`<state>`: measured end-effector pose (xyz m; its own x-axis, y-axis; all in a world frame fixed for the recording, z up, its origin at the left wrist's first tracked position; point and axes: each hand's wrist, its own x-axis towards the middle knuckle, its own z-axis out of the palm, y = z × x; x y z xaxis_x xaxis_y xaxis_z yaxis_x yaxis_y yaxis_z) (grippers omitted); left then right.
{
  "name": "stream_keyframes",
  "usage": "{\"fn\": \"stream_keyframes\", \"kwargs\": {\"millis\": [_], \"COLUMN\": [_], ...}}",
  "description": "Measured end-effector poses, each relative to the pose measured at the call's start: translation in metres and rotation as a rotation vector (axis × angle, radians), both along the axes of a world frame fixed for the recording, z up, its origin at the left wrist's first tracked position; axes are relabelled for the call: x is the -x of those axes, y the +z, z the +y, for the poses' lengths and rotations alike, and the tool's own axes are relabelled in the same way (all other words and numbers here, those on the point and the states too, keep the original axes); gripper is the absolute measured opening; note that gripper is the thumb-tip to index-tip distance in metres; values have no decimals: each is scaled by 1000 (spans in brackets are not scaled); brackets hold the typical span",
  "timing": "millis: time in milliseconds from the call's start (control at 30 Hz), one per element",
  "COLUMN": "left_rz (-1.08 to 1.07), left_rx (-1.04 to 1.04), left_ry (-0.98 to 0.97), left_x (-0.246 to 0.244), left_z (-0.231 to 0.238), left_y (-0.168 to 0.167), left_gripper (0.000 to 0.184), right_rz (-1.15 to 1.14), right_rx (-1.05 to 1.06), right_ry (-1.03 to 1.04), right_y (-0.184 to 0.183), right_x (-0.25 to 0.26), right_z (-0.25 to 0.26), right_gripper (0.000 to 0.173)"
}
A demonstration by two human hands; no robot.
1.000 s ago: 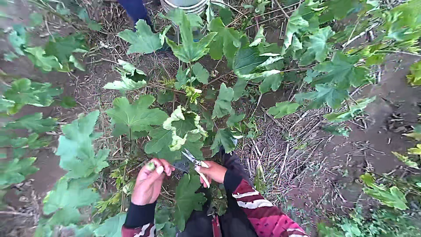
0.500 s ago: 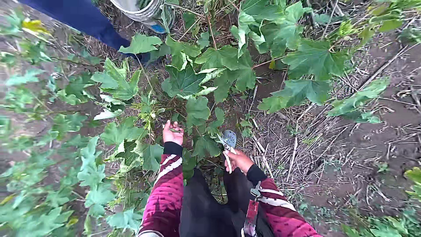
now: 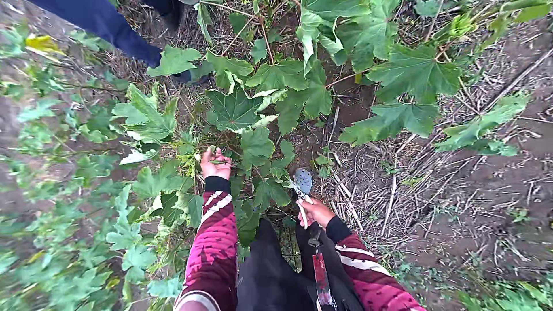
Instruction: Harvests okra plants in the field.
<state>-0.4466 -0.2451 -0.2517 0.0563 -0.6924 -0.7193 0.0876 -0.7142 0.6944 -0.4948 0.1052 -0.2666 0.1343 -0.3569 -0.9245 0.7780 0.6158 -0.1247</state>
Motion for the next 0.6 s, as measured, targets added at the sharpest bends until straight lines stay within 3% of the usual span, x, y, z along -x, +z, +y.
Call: {"fn": "stream_keyframes", "kwargs": {"millis": [100,367,600], "left_rz": [-118,-201,-264], "left_rx": [-9,-2,-8], "left_ry": [-117,-122,-271], "left_x": [-20,-72,-85], "left_z": [8,9,-13], "left_y": [-10,-36,-33], "left_gripper": [7,12,19], "right_rz": [-1,119,524], "right_rx": [-20,23,224], "right_ry": [55,319,966], "right_y": [-6,-11,13], "right_x": [1,14,38], "right_z": [-7,-59,-163], "right_gripper": [43,46,56]}}
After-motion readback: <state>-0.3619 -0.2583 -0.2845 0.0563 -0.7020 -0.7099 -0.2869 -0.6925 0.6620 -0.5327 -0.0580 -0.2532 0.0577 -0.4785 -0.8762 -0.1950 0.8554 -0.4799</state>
